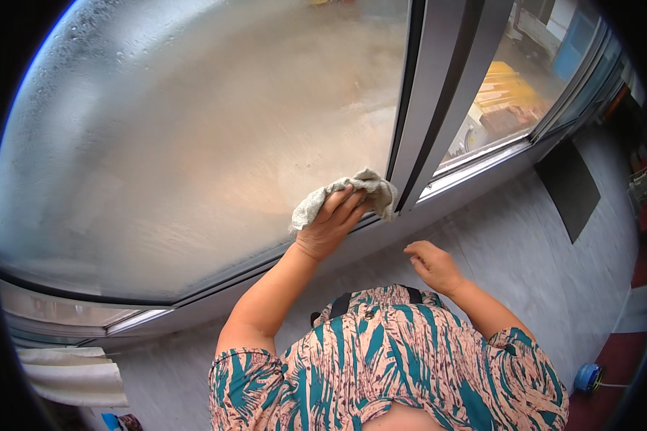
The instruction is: The person wipes the glass panes of a large window or sliding door with a cloth, handling the cloth by hand to rub different sections of the glass.
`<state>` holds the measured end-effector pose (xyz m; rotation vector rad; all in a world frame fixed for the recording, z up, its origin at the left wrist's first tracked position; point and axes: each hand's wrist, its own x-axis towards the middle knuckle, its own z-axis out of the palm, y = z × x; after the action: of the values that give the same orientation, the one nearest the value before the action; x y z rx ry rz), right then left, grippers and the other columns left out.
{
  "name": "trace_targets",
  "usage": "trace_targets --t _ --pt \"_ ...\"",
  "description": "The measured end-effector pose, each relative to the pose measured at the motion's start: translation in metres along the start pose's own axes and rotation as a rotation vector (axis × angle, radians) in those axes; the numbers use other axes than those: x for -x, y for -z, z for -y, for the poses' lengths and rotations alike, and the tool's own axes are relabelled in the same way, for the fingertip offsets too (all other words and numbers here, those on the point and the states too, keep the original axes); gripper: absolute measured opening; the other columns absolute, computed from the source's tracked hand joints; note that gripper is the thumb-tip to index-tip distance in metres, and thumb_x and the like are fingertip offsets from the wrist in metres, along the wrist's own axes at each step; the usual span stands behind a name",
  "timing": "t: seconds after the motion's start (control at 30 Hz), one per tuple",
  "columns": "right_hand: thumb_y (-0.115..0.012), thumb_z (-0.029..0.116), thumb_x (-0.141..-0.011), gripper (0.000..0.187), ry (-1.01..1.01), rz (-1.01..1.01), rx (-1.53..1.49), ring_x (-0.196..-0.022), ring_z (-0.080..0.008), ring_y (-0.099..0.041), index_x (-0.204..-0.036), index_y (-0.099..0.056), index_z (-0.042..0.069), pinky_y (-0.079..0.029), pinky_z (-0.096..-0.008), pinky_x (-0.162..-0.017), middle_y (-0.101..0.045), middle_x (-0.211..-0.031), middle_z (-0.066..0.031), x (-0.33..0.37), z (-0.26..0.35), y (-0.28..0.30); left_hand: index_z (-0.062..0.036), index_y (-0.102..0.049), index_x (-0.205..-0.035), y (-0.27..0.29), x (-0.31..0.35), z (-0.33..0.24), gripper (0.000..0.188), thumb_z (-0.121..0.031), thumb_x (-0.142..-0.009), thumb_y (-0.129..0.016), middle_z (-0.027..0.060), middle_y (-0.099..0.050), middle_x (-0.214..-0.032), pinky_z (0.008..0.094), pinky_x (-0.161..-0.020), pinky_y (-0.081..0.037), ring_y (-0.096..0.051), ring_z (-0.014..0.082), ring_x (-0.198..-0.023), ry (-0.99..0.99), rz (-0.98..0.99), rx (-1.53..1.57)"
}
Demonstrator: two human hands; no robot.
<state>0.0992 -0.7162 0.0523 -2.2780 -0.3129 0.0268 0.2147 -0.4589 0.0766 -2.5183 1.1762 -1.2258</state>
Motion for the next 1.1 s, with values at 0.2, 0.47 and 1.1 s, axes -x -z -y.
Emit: trace_targets --t 0.2,0.47,1.1 --pt "-0.055 0.013 -0.085 0.022 -0.103 0.193 0.020 -0.092 -0.0326 -0.061 -0.104 -0.062 0.007 -0.049 -0.0399 -0.081 -0.062 -0.106 -0.0118 0.006 0.003 -0.020 -0.0253 -0.065 -0.112 -0.034 0.050 -0.022 0.037 -0.018 -0.077 -0.058 -0.0086 -0.055 -0.127 0.0361 -0.110 -0.022 -0.039 0.0151 -0.127 -0.003 0.156 0.151" --pt "-0.055 0.010 -0.084 0.022 -0.186 0.233 0.001 -0.092 -0.0328 -0.061 -0.104 -0.063 0.007 -0.050 -0.0395 -0.080 -0.063 -0.104 -0.0124 0.036 0.015 -0.020 -0.0220 -0.063 -0.111 -0.063 0.083 -0.042 0.034 -0.020 -0.078 -0.056 -0.0063 -0.049 -0.131 0.0352 -0.106 -0.030 -0.034 0.0155 -0.130 -0.082 0.299 0.292" --pt "-0.054 0.011 -0.084 0.023 -0.189 0.312 0.042 -0.097 -0.0333 -0.060 -0.105 -0.062 0.005 -0.048 -0.0404 -0.083 -0.063 -0.105 -0.0141 0.031 -0.040 -0.037 -0.0158 -0.064 -0.112 0.024 0.167 -0.064 0.051 0.009 -0.069 -0.053 0.0064 -0.059 -0.113 0.0385 -0.100 -0.033 -0.047 0.0281 -0.114 1.189 0.280 0.708"
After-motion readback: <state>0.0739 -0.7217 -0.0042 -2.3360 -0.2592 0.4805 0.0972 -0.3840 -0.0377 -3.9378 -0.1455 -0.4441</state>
